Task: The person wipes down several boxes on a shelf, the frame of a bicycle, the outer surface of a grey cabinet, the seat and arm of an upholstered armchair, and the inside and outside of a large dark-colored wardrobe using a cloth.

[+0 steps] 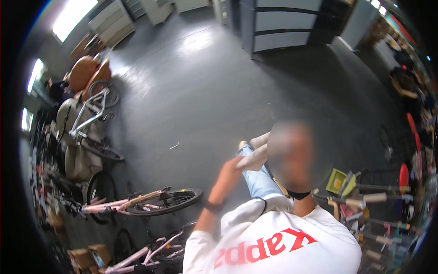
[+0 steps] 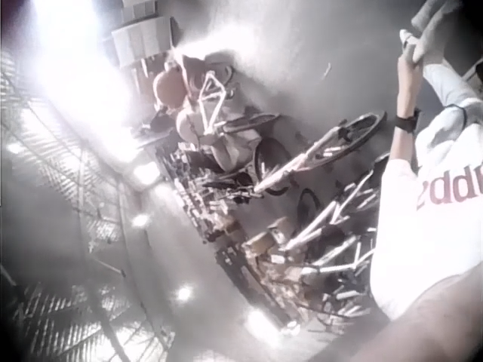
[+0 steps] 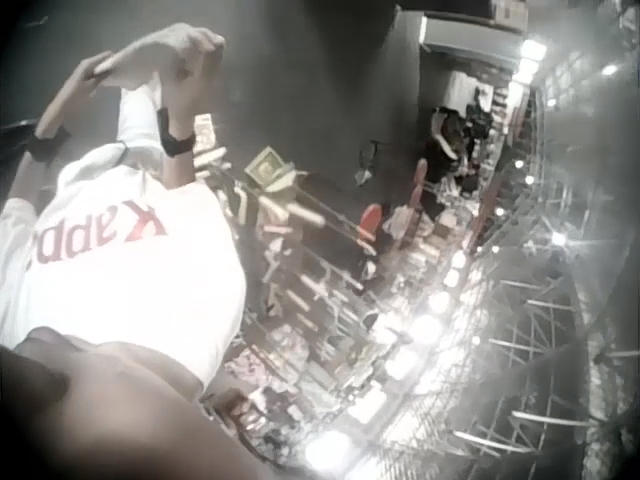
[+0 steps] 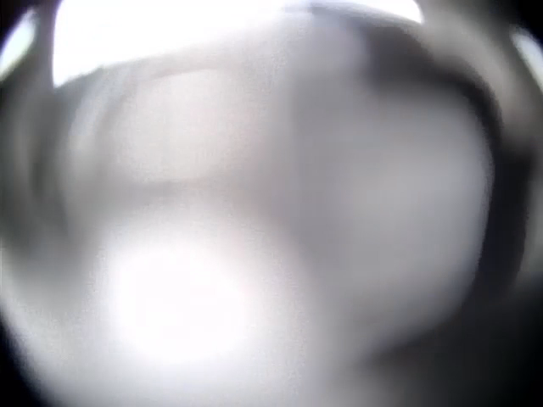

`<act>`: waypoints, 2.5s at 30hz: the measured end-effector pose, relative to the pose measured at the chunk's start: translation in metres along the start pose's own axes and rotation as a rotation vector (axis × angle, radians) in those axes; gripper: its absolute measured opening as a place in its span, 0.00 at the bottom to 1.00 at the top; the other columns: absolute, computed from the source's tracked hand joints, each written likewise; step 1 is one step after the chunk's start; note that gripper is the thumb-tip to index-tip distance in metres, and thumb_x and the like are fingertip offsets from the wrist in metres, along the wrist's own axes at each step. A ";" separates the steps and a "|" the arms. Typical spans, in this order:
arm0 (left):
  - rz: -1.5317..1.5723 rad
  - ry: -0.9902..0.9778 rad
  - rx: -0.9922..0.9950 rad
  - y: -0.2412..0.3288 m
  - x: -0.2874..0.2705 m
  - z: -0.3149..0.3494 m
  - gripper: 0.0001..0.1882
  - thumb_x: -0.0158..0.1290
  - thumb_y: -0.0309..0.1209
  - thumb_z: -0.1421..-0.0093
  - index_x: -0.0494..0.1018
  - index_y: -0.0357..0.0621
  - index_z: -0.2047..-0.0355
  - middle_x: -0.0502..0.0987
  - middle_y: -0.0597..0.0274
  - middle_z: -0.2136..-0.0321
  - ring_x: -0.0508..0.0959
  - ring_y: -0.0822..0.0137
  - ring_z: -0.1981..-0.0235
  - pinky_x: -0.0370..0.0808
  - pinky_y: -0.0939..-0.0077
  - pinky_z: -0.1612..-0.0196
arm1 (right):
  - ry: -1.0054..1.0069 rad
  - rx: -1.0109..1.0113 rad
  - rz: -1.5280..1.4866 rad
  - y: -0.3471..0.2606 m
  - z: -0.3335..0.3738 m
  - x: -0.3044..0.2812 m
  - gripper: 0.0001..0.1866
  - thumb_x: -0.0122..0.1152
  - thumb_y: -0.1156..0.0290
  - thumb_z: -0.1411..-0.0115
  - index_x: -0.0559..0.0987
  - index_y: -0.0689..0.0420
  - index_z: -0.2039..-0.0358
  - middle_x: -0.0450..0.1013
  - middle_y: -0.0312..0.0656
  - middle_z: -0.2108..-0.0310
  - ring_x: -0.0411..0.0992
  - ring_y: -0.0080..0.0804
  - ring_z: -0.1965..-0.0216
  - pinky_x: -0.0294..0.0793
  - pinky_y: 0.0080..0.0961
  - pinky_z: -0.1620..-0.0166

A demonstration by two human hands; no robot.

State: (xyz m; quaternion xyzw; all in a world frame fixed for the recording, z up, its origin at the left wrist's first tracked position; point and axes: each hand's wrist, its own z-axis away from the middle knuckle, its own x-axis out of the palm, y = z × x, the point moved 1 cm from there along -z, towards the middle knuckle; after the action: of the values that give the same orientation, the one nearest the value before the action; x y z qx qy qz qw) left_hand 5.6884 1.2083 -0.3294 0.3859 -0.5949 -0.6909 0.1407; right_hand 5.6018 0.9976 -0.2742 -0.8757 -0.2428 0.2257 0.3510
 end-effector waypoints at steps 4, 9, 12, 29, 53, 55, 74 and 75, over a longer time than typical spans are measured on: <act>0.034 0.234 -0.067 -0.031 -0.078 -0.107 0.14 0.45 0.18 0.47 0.71 0.37 0.60 0.76 0.57 0.77 0.72 0.73 0.75 0.69 0.80 0.71 | 0.072 -0.138 0.304 0.054 -0.121 0.083 0.07 0.53 0.66 0.41 0.76 0.51 0.64 0.70 0.36 0.66 0.67 0.33 0.64 0.67 0.26 0.58; 0.035 0.553 0.051 -0.012 -0.149 -0.259 0.15 0.43 0.18 0.46 0.70 0.37 0.58 0.73 0.66 0.76 0.69 0.81 0.76 0.65 0.87 0.74 | 0.341 -0.313 0.131 0.108 -0.285 0.174 0.11 0.56 0.66 0.42 0.74 0.53 0.59 0.71 0.39 0.65 0.68 0.37 0.63 0.66 0.30 0.54; -0.049 0.505 0.074 -0.027 -0.187 -0.338 0.16 0.44 0.15 0.46 0.69 0.37 0.57 0.75 0.62 0.73 0.72 0.76 0.73 0.68 0.84 0.70 | 0.269 -0.218 0.042 0.142 -0.350 0.218 0.11 0.56 0.66 0.43 0.73 0.55 0.61 0.70 0.41 0.64 0.67 0.39 0.59 0.65 0.32 0.54; 0.178 0.118 0.137 -0.107 -0.450 -0.928 0.09 0.44 0.22 0.42 0.69 0.35 0.61 0.73 0.64 0.72 0.72 0.73 0.73 0.69 0.82 0.71 | 0.103 -0.010 0.588 0.397 -0.681 0.416 0.19 0.46 0.67 0.37 0.64 0.57 0.47 0.63 0.46 0.49 0.63 0.39 0.49 0.61 0.31 0.46; 0.446 -0.251 0.434 -0.024 -0.400 -1.567 0.26 0.36 0.20 0.39 0.50 0.39 0.40 0.57 0.48 0.42 0.55 0.57 0.39 0.50 0.70 0.38 | 0.733 -0.315 0.729 0.745 -1.191 0.531 0.31 0.53 0.72 0.43 0.54 0.67 0.43 0.50 0.54 0.39 0.52 0.48 0.39 0.49 0.40 0.38; 0.381 -0.236 0.554 -0.009 -0.394 -1.611 0.27 0.37 0.20 0.39 0.49 0.39 0.39 0.55 0.48 0.41 0.54 0.56 0.38 0.49 0.68 0.38 | 0.753 -0.292 0.875 0.759 -1.205 0.534 0.32 0.54 0.71 0.44 0.54 0.68 0.43 0.49 0.56 0.39 0.50 0.51 0.39 0.48 0.43 0.38; 0.675 -1.142 0.485 0.002 -0.411 -1.789 0.22 0.35 0.32 0.34 0.56 0.34 0.43 0.58 0.52 0.45 0.58 0.60 0.42 0.53 0.70 0.40 | 1.052 0.044 1.360 0.777 -1.293 0.645 0.43 0.53 0.71 0.51 0.44 0.65 0.37 0.35 0.58 0.35 0.36 0.54 0.34 0.37 0.41 0.36; 0.714 -1.227 0.348 0.018 -0.418 -1.793 0.22 0.34 0.35 0.33 0.54 0.34 0.43 0.59 0.53 0.45 0.58 0.62 0.42 0.52 0.71 0.40 | 1.032 0.076 1.340 0.778 -1.295 0.648 0.46 0.58 0.69 0.52 0.44 0.64 0.37 0.35 0.58 0.35 0.36 0.54 0.34 0.39 0.42 0.36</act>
State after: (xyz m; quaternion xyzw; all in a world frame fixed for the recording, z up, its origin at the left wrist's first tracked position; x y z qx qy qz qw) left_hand 7.2165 0.1978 -0.1499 -0.2712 -0.7574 -0.5904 -0.0645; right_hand 7.0476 0.2265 -0.1392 -0.8154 0.5261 -0.0341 0.2392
